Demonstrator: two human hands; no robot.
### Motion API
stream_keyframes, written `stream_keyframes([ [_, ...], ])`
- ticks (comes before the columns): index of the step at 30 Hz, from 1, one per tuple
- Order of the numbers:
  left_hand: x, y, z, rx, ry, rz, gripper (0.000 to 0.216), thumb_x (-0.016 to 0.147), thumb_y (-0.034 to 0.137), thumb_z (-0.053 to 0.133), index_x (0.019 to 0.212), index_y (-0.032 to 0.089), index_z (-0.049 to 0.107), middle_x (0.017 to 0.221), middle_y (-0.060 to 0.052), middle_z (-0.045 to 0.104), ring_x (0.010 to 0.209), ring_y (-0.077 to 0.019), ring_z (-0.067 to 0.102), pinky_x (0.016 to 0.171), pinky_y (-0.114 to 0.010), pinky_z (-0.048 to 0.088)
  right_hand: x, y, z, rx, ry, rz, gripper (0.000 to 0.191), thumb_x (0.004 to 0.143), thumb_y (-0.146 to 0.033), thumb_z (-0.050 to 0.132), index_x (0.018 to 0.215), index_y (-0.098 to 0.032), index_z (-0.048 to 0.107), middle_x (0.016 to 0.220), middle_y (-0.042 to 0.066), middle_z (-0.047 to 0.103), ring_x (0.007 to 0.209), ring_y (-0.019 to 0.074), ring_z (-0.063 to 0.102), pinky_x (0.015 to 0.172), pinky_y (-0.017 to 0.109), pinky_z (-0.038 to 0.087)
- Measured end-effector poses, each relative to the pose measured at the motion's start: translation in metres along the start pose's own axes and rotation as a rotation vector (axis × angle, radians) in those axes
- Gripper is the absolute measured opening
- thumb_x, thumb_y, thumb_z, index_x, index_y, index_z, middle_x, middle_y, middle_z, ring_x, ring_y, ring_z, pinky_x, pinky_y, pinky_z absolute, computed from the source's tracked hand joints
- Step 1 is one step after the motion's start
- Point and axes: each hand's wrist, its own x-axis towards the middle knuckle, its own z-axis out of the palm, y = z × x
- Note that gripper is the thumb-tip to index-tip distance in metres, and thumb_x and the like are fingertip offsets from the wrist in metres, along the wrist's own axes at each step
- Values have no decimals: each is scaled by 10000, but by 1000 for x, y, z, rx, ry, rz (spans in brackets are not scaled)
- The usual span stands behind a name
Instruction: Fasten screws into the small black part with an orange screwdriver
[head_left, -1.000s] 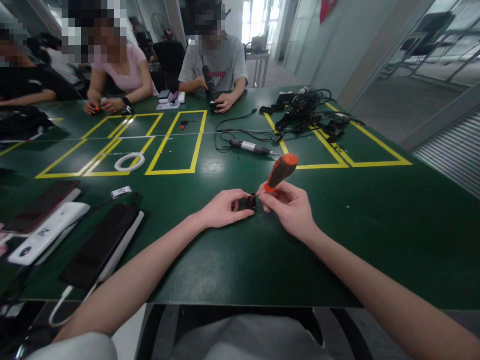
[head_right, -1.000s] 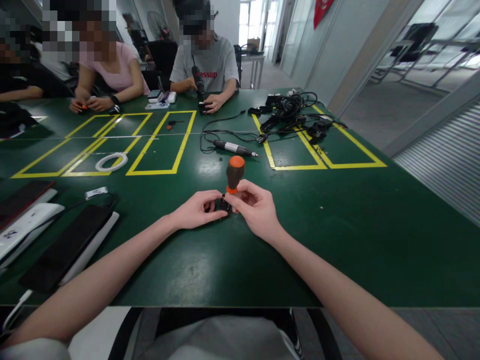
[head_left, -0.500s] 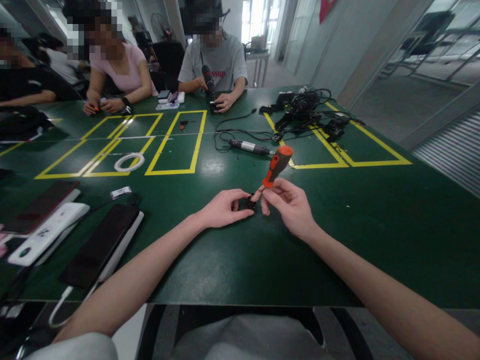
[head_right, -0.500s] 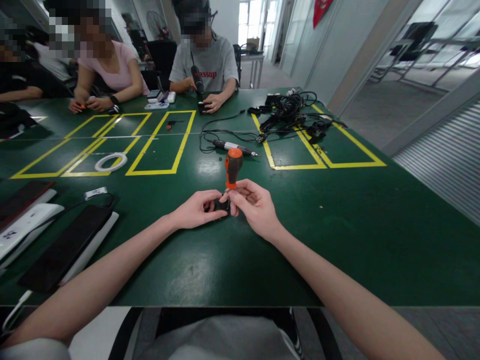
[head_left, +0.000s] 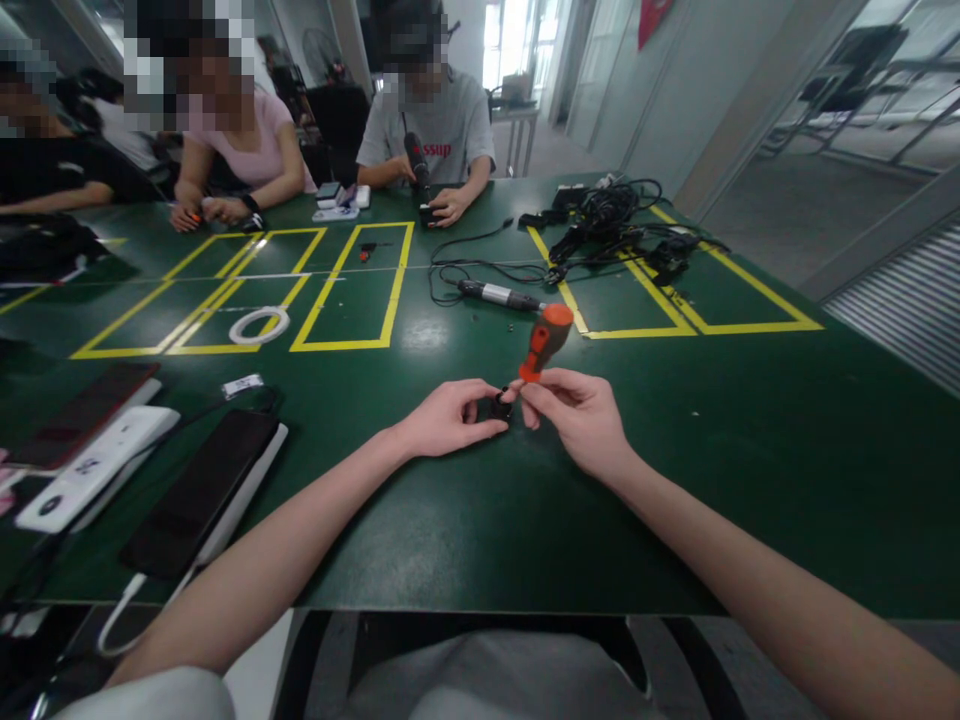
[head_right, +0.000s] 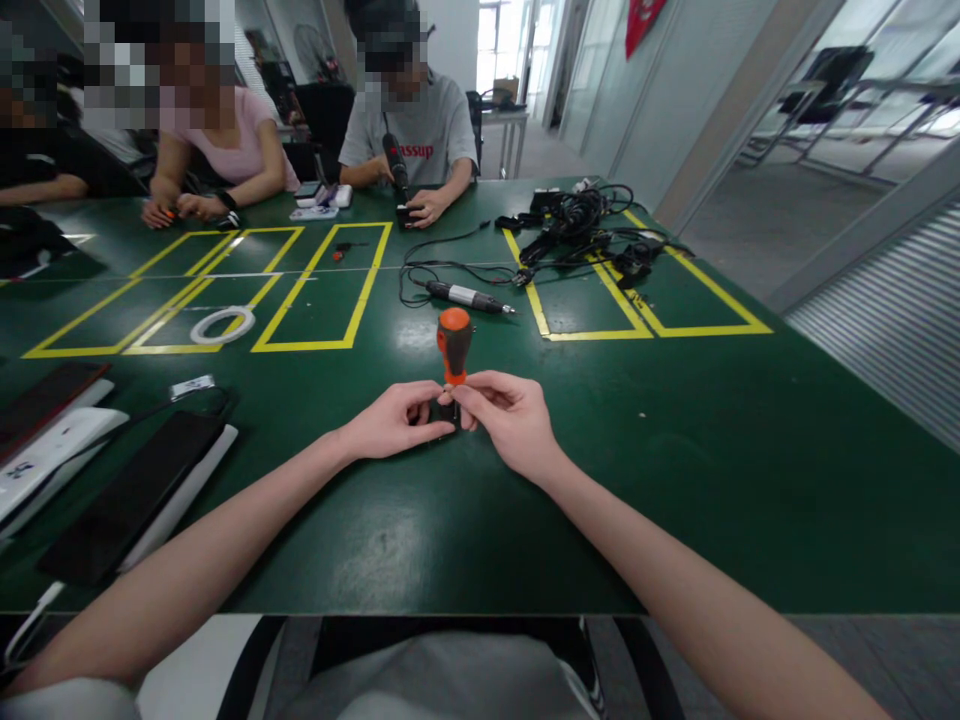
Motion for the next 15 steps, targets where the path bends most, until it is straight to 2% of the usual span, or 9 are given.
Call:
stream_keyframes([
  [4, 0, 1, -1, 11, -11, 11, 242, 890, 344, 720, 1017, 142, 682, 798, 25, 574, 617, -83, 497, 598, -214, 394, -1, 0, 1, 55, -36, -1, 371, 809, -561, 820, 846, -210, 708, 722, 23, 755, 505, 114, 580, 512, 273, 526],
  [8, 1, 2, -1, 26, -12, -7, 246, 889, 350, 732, 1019, 147, 681, 798, 25, 579, 613, -82, 500, 591, -210, 394, 0, 1, 0, 8, 13, 8, 353, 779, -513, 858, 780, -214, 670, 697, 12, 736, 512, 116, 577, 518, 271, 527],
  [12, 0, 1, -1, 26, -13, -11, 249, 892, 354, 733, 1017, 144, 681, 804, 23, 580, 610, -80, 506, 584, -207, 396, 1, 3, -2, -28, 43, -9, 321, 740, -464, 898, 720, -210, 702, 683, 1, 703, 508, 111, 569, 510, 273, 521],
  [15, 0, 1, -1, 24, -13, -20, 241, 894, 341, 730, 1036, 152, 683, 811, 20, 590, 615, -82, 510, 581, -203, 398, 1, 4, -4, -18, 24, 19, 322, 737, -474, 900, 812, -208, 734, 678, 4, 719, 513, 130, 610, 512, 289, 545],
])
